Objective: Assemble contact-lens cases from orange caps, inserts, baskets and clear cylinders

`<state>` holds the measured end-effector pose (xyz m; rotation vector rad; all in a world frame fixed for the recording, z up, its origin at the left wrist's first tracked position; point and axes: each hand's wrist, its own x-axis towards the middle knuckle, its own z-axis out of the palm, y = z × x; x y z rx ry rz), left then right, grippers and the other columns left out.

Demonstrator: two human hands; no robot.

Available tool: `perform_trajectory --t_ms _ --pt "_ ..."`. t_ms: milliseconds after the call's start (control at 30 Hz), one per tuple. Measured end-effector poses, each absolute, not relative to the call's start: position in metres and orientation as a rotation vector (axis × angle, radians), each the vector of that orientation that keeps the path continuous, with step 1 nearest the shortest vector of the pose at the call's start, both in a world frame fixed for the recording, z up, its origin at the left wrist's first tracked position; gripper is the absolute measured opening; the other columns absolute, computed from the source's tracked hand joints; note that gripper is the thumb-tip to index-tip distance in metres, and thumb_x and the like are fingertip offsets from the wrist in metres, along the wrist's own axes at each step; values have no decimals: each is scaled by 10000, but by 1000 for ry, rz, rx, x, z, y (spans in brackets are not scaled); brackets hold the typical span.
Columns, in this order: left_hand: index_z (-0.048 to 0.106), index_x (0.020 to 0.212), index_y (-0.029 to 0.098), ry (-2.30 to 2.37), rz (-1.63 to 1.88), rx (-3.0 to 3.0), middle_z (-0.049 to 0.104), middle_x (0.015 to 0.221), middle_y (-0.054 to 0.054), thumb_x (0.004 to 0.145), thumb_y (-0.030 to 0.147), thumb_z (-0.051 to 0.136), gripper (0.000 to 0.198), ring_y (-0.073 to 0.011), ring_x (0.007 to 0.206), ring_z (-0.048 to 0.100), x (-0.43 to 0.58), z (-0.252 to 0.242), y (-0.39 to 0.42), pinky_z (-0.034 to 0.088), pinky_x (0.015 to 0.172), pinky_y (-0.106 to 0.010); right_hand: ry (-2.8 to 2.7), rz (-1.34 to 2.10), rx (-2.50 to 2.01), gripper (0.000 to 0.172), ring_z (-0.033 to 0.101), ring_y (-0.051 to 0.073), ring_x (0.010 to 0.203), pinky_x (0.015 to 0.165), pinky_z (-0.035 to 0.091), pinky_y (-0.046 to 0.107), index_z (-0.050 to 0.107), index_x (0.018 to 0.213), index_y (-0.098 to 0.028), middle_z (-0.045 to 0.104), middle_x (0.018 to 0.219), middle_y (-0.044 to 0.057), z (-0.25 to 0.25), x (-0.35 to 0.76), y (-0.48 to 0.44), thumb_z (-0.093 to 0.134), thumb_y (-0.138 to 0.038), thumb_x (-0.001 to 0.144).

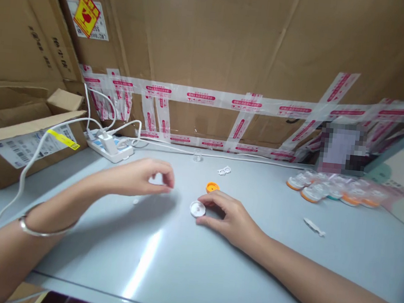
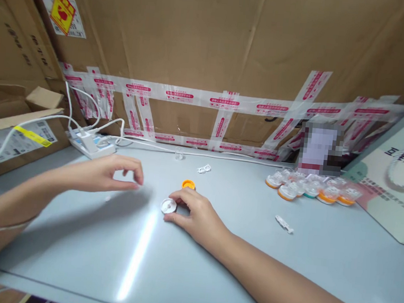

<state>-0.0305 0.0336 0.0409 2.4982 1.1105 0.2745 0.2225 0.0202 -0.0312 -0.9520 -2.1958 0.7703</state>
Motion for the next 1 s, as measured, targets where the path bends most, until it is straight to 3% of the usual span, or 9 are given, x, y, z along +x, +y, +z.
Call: perform_trajectory --t_ms 100,167,333,433,533,633,800,1000 --pt "624 824 204 1339 -240 2360 639 806 -7 651 314 682 213 -159 728 585 -53 49 35 422 600 -213 -2170 772 -968 309 611 167 841 790 499 300 606 929 -195 639 906 42 -32 223 21 731 -312 672" --pt "612 820 204 1417 -397 2278 639 784 -7 585 303 711 274 -161 689 581 -59 47 35 395 535 -202 -2136 773 -962 357 617 167 849 809 507 310 597 968 -194 638 918 45 -34 223 21 733 -332 668" --pt "618 744 196 1446 -463 2249 646 738 -5 632 205 610 112 -145 638 572 -54 41 35 369 511 -203 -2059 730 -947 364 621 167 862 808 526 316 592 990 -200 639 941 43 -32 225 19 709 -368 689" --pt "643 722 192 1398 -294 2274 653 715 -5 699 192 550 96 -138 620 571 -44 42 33 389 543 -217 -2035 612 -912 296 622 162 834 768 531 303 597 958 -199 645 919 42 -27 226 18 691 -342 717" --pt "652 801 184 1251 213 2125 673 766 -12 754 256 570 118 -147 699 598 -20 36 27 433 631 -234 -2037 415 -767 218 621 156 831 756 523 291 604 966 -190 651 901 53 -22 227 16 661 -241 762" --pt "611 854 151 1013 630 1647 684 779 -28 741 292 637 182 -145 737 627 10 24 15 468 688 -251 -2123 226 -516 269 616 146 865 764 520 277 598 1047 -186 658 927 66 -19 228 12 614 -112 789" --pt "520 827 146 895 802 1318 687 669 2 712 209 695 218 -112 668 636 33 12 2 461 677 -236 -2249 -9 -305 276 629 138 843 704 533 249 596 1066 -146 680 914 88 -14 231 10 533 -41 818" --pt "519 874 160 955 831 1411 717 732 -17 746 213 663 200 -137 736 659 27 12 6 466 703 -253 -2260 -71 -389 221 642 137 824 696 533 245 605 1014 -169 696 889 61 -18 237 19 526 -76 830"
